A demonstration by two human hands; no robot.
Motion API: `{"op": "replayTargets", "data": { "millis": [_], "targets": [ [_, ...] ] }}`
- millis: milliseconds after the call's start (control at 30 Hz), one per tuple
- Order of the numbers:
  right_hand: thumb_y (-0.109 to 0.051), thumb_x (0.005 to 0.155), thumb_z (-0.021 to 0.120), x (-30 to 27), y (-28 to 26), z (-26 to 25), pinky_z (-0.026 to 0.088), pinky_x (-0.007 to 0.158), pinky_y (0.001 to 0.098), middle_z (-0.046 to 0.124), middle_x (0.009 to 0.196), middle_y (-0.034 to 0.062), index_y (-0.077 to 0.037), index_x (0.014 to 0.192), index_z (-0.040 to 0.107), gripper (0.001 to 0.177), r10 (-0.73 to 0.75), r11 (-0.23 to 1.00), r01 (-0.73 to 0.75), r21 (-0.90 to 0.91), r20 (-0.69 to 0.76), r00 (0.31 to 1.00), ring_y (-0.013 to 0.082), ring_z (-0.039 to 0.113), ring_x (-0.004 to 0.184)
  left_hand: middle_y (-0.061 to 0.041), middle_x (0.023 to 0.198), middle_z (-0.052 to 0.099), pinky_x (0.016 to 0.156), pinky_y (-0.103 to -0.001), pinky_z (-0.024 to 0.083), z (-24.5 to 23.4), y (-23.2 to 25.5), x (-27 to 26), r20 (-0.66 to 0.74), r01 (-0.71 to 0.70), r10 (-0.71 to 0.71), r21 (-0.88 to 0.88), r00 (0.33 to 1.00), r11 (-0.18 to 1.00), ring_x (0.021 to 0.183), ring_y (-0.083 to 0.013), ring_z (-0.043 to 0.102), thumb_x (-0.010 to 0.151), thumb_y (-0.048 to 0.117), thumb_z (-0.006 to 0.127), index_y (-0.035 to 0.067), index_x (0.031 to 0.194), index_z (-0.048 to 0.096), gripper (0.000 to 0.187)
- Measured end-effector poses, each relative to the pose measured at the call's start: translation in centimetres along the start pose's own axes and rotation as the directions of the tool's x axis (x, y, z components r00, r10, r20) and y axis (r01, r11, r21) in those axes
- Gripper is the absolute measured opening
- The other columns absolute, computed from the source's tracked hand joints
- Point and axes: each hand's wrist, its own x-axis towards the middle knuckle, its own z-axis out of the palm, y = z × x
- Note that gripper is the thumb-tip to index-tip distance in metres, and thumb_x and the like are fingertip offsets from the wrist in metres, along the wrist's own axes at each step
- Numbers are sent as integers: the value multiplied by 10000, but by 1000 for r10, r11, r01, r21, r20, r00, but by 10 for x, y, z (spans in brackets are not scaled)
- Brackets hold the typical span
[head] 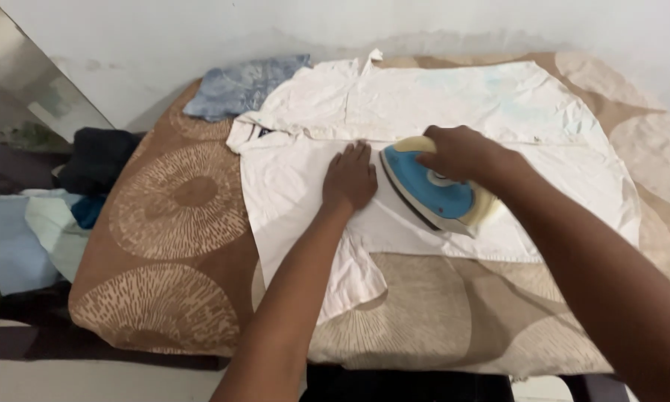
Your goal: Ironing a white button-up shirt on a bed.
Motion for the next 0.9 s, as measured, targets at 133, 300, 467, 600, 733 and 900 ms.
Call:
{"op": "replayTargets", "data": {
  "millis": [133, 300, 467, 600, 733, 900],
  "targets": [
    [-437, 975, 602, -65, 27, -1, 605, 842, 485, 766, 1099, 175, -190, 1413, 565, 504, 61, 998, -61, -29, -3, 998, 344, 754, 974, -84, 1653, 347, 1233, -429, 232, -7, 6, -10, -37, -10, 9, -21, 999, 1000, 1525, -255, 318, 1016, 342, 430, 74, 1544, 402, 593],
    [-462, 985, 577, -103, 25, -3, 644, 845, 504, 798, 1031, 177, -251, 1435, 558, 498, 274, 962, -273, -26, 40, 961, 354, 801, 928, -90, 1655, 354, 1238, -429, 246, -35, 25, -21, 28, -82, 82, 15, 996, 996, 1520, -261, 338, 999, 487, 504, 87, 1546, 407, 684],
    [-424, 991, 612, -43, 26, 9, 596, 861, 508, 760, 1101, 188, -174, 1374, 609, 457, 245, 969, -243, 34, -128, 961, 366, 755, 997, -82, 1664, 318, 1238, -413, 222, -27, 20, -15, 100, -209, 210, -25, 973, 978, 1524, -242, 307, 980, 565, 492, 96, 1582, 333, 780],
    [-421, 980, 651, -1, 23, 12, 577, 864, 511, 732, 1142, 208, -117, 1350, 615, 480, 199, 979, -202, 6, -194, 961, 390, 712, 1054, -73, 1676, 273, 1243, -398, 192, -27, 19, -13, 149, -198, 199, -22, 969, 980, 1538, -234, 258, 984, 638, 437, 110, 1600, 287, 824],
    [-427, 979, 659, -16, 32, 6, 588, 854, 493, 737, 1126, 219, -109, 1355, 614, 494, 170, 985, -171, 10, -152, 974, 378, 729, 1013, -57, 1683, 259, 1240, -392, 185, -35, 23, -12, 185, -163, 165, -25, 969, 986, 1542, -224, 243, 973, 646, 432, 121, 1594, 294, 824],
    [-387, 984, 618, -72, 41, -1, 624, 822, 483, 790, 1061, 177, -205, 1422, 591, 475, 299, 953, -296, 67, -43, 953, 322, 787, 913, -85, 1690, 276, 1258, -415, 187, -23, 35, -8, 152, -122, 117, 19, 981, 992, 1564, -245, 242, 959, 644, 460, 71, 1599, 301, 874]
  ]
}}
